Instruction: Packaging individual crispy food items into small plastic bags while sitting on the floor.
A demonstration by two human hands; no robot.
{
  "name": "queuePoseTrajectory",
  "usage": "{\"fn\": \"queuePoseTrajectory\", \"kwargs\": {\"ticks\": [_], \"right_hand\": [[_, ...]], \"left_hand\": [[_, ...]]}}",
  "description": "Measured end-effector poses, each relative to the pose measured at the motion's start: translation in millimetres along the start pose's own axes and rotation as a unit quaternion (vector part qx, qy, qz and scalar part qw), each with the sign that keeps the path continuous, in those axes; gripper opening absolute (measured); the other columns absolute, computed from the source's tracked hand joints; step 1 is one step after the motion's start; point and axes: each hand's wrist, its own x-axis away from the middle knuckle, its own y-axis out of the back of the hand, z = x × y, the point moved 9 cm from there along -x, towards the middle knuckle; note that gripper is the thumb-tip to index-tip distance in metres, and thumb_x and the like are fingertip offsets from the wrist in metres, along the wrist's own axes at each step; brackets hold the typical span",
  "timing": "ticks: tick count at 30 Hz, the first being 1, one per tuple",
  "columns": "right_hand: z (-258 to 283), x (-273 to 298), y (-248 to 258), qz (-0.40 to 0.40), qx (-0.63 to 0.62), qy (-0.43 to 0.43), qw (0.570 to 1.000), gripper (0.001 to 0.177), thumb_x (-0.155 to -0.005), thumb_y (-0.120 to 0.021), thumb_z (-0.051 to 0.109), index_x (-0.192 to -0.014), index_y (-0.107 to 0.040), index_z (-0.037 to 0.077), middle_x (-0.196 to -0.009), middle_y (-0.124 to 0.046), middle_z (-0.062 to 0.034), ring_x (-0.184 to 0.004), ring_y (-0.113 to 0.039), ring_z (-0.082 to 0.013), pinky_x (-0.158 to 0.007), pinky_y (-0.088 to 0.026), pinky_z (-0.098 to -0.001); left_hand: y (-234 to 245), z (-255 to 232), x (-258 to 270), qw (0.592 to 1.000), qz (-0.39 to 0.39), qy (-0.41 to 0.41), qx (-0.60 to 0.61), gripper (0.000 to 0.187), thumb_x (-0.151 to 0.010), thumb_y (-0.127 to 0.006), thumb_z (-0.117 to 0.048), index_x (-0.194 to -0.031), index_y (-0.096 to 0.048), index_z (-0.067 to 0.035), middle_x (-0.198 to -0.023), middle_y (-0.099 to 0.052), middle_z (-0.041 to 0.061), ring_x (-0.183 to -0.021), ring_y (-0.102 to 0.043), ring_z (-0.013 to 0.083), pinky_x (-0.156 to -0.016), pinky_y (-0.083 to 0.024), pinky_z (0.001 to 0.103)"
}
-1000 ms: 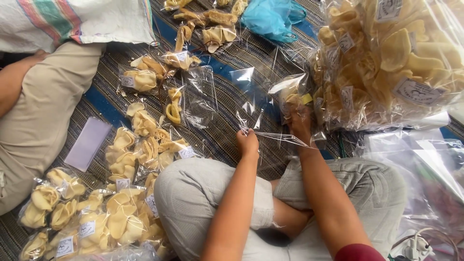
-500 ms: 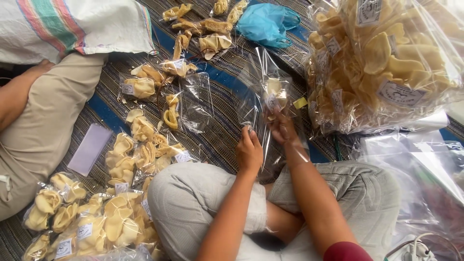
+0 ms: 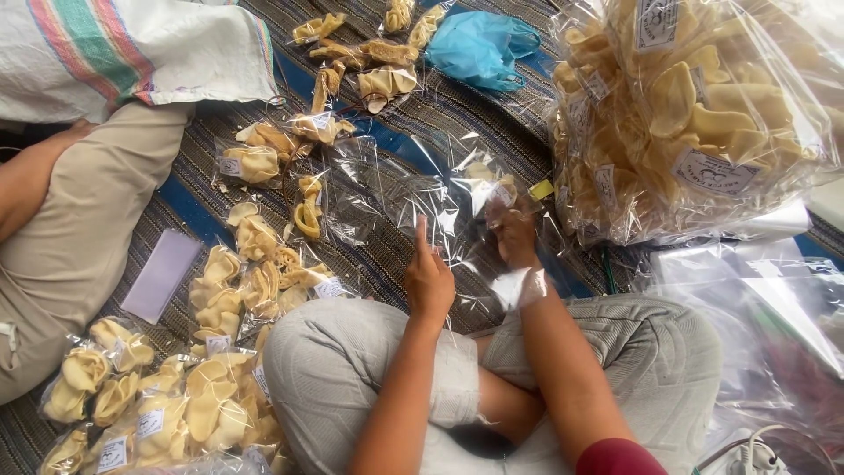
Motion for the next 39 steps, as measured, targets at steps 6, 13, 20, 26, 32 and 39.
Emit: {"fn": "queuePoseTrajectory", "kwargs": {"ticks": [6, 13, 20, 26, 32, 39], "right_hand": [[-42, -15, -15, 0.272, 0.347, 0.378, 0.814, 0.064, -0.073, -0.073, 0.024, -0.131, -0.054, 0.006, -0.122, -0.061, -0.0153, -0.113, -0.057, -0.0247, -0.102, -0.040, -0.0383], [-138, -117, 124, -0.002, -0.150, -0.044, 0.988, 0.038, -0.101, -0.060, 0.037, -0.133, -0.061, 0.017, -0.135, -0.065, -0.0071, -0.129, -0.060, -0.0210, -0.120, -0.042, -0.0398], [-54, -23, 3, 0.234, 0.189, 0.078, 0.950, 0.057, -0.096, -0.062, 0.035, -0.147, -0.059, 0.010, -0.155, -0.051, -0.0141, -0.151, -0.039, -0.0305, -0.125, -0.037, -0.0417], [-111, -85, 60, -0.008, 0.788, 0.406, 0.463, 0.064, -0.092, -0.074, 0.032, -0.152, -0.053, 0.025, -0.159, -0.048, -0.0044, -0.152, -0.037, -0.0216, -0.127, -0.032, -0.0331], [18, 8, 6, -0.132, 0.679, 0.304, 0.655, 0.040, -0.089, -0.070, 0.045, -0.089, -0.069, 0.005, -0.082, -0.068, -0.0157, -0.089, -0.073, -0.0358, -0.074, -0.063, -0.0476], [-14, -25, 24, -0.021, 0.609, 0.408, 0.680, 0.042, -0.094, -0.058, 0.003, -0.134, -0.047, -0.006, -0.109, -0.069, -0.0241, -0.105, -0.069, -0.0431, -0.096, -0.058, -0.0453]], "left_hand": [[-17, 23, -4, 0.999, 0.019, -0.009, -0.036, 0.048, -0.101, -0.042, 0.005, -0.143, -0.056, -0.012, -0.127, -0.063, 0.029, -0.115, -0.066, 0.0416, -0.088, -0.060, 0.045], [-18, 22, 1, 0.996, 0.039, 0.007, -0.074, 0.045, -0.100, -0.041, 0.000, -0.143, -0.052, -0.007, -0.127, -0.063, 0.023, -0.115, -0.067, 0.0417, -0.091, -0.058, 0.049], [-21, 25, 5, 0.987, 0.089, 0.020, -0.130, 0.049, -0.096, -0.043, -0.002, -0.145, -0.047, -0.001, -0.124, -0.061, 0.029, -0.111, -0.067, 0.0479, -0.090, -0.057, 0.056], [-22, 23, 6, 0.982, 0.136, 0.053, -0.120, 0.057, -0.092, -0.048, 0.007, -0.148, -0.042, 0.005, -0.135, -0.055, 0.034, -0.117, -0.065, 0.0461, -0.091, -0.058, 0.050], [-25, 28, 4, 0.976, 0.156, 0.059, -0.137, 0.061, -0.088, -0.054, 0.010, -0.148, -0.042, 0.008, -0.135, -0.055, 0.033, -0.111, -0.068, 0.0413, -0.085, -0.061, 0.046], [-17, 15, 11, 0.966, 0.180, 0.049, -0.178, 0.058, -0.089, -0.056, 0.006, -0.145, -0.042, 0.010, -0.132, -0.058, 0.032, -0.111, -0.068, 0.0474, -0.087, -0.060, 0.054]]}}
